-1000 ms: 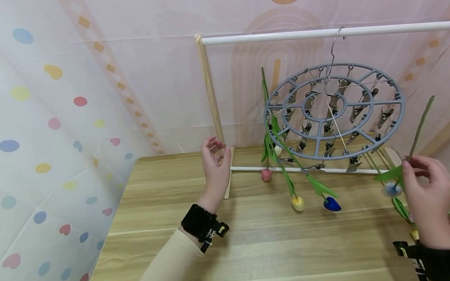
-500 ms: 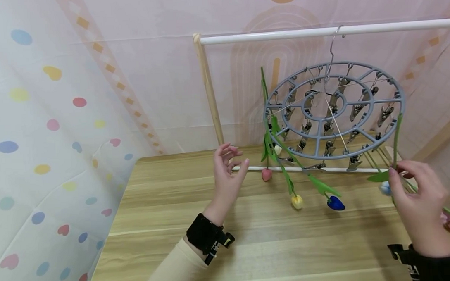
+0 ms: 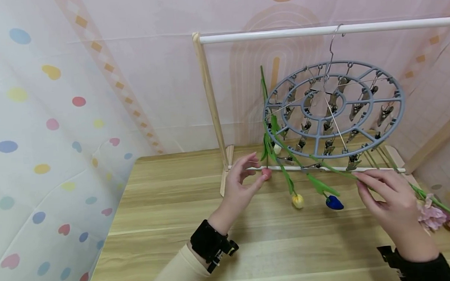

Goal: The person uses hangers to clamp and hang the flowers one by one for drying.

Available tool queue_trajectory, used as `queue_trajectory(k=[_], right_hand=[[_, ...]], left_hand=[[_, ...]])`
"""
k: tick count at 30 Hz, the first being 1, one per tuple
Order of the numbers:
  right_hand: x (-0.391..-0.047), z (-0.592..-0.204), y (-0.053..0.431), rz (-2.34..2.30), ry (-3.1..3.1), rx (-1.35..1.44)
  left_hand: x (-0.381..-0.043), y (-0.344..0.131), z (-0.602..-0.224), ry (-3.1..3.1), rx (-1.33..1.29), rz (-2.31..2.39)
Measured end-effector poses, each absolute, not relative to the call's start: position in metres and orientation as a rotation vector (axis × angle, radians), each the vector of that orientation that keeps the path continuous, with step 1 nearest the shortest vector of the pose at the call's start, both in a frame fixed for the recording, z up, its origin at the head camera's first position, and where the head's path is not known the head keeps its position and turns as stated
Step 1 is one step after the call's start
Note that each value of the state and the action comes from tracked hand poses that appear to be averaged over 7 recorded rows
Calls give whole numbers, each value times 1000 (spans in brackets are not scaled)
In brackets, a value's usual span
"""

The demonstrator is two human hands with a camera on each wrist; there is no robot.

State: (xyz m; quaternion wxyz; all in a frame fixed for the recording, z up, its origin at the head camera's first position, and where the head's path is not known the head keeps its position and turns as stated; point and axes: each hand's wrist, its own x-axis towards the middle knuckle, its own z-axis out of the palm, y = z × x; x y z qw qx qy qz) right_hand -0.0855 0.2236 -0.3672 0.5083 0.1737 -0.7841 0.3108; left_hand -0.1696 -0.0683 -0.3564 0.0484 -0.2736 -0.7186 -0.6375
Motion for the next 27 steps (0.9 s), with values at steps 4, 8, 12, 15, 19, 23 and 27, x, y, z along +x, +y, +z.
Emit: queue_trajectory(k=[4,8,12,15,19,23,27], right_hand=[[-88,-366,215,734,-1896,497],[-88,-365,207,707,-1943,572],[-88,-365,201,663,-2017,639],[-88,-367,198,640,-2057,676],[-88,-371,195,615,-2094,703],[-88,-375,193,598,-2141,717],[-87,-379,191,587,-2191,724]], left_hand=[[-167,-67,-361,-2195,-892,-1986],[-165,-65,-371,-2182,-985,-2038],[-161,-63,-377,-2152,-1029,-2200],[-157,-62,-376,-2085,-1045,-2348],[-154,-62,-375,-2013,-1037,-2448],[-152,-62,-373,-1997,-1008,-2433],[-150,-62,-373,-2001,-925,-2436]])
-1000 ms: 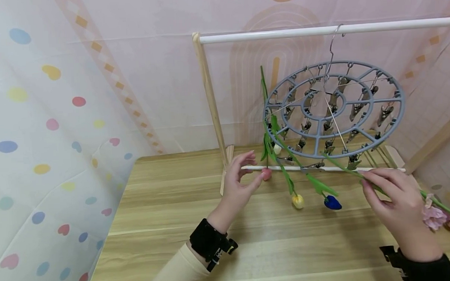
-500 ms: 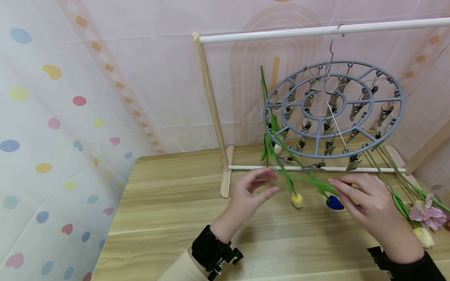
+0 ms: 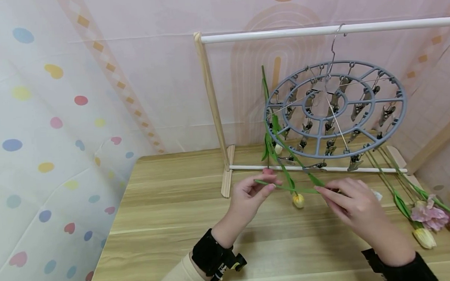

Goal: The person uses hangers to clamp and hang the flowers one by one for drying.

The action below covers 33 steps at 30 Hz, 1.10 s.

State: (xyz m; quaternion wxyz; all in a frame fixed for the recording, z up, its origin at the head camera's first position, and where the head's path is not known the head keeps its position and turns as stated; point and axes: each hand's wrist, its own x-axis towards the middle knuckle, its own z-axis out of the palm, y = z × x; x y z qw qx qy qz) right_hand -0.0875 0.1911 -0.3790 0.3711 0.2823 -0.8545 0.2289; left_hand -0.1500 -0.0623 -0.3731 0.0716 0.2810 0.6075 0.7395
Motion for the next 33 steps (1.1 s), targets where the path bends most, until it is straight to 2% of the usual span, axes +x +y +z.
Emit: queue_trajectory(k=[6,33], right_hand=[[-86,-382,188,584,-2235,700],[-76,-388,184,643,-2433,545]], left_hand=[[-149,-62,-374,1781,729,2264],[-152,-64,-369,1744,620,2365]])
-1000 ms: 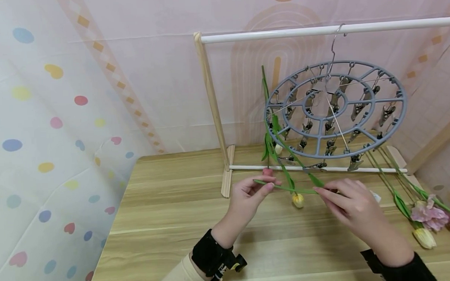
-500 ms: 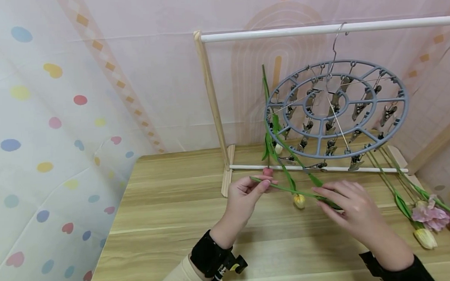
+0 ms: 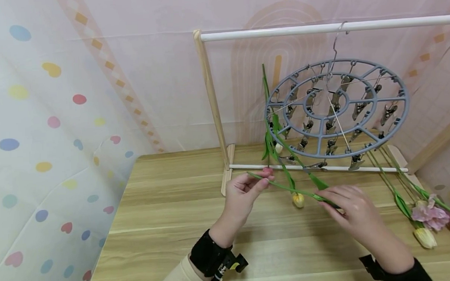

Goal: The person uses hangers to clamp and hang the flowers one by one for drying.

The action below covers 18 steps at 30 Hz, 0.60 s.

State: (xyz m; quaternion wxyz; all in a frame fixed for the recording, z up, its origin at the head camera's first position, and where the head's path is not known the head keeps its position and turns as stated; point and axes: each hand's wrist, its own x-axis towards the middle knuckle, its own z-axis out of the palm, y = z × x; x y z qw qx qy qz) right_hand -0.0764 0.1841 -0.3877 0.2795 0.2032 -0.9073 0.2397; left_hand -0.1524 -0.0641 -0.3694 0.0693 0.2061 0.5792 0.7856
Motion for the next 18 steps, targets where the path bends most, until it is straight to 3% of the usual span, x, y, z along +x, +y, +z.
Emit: queue_trajectory(k=[10,18], right_hand=[[-76,-389,179,685,-2429,557],[-74,-391,181,746,-2496,547]], left_hand=[[-142,-49,-381,1763,740,2243],[-142,-45,-380,1778,688,2259]])
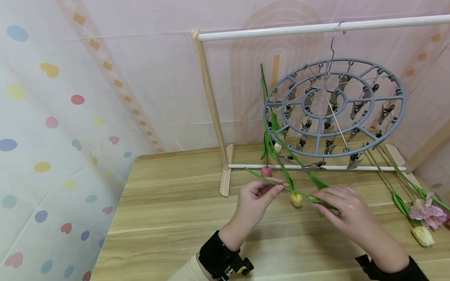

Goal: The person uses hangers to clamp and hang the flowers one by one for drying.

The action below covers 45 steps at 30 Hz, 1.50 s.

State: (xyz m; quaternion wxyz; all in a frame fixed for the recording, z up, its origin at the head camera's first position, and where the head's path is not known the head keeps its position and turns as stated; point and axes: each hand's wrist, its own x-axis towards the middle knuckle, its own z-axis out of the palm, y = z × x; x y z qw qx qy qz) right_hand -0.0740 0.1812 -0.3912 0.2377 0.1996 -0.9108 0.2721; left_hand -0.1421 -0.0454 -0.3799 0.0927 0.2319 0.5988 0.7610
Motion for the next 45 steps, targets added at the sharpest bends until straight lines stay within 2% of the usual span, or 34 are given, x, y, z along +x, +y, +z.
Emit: queue_trajectory(k=[9,18,22,37,45], right_hand=[[-86,-381,195,1001,-2021,536],[-85,-361,229,1262,-1867,-87],[-87,-363,234,1318,-1956,-199],[-103,-366,232,1312,-2227,-57],[-104,-361,230,1323,-2248,-91]], left_hand=[[-143,-48,-379,1760,653,2272],[-142,-51,-381,1751,630,2279],[-142,-51,-383,1738,626,2284],[-140,-52,-384,1789,629,2277],[-140,-52,-384,1780,629,2283]])
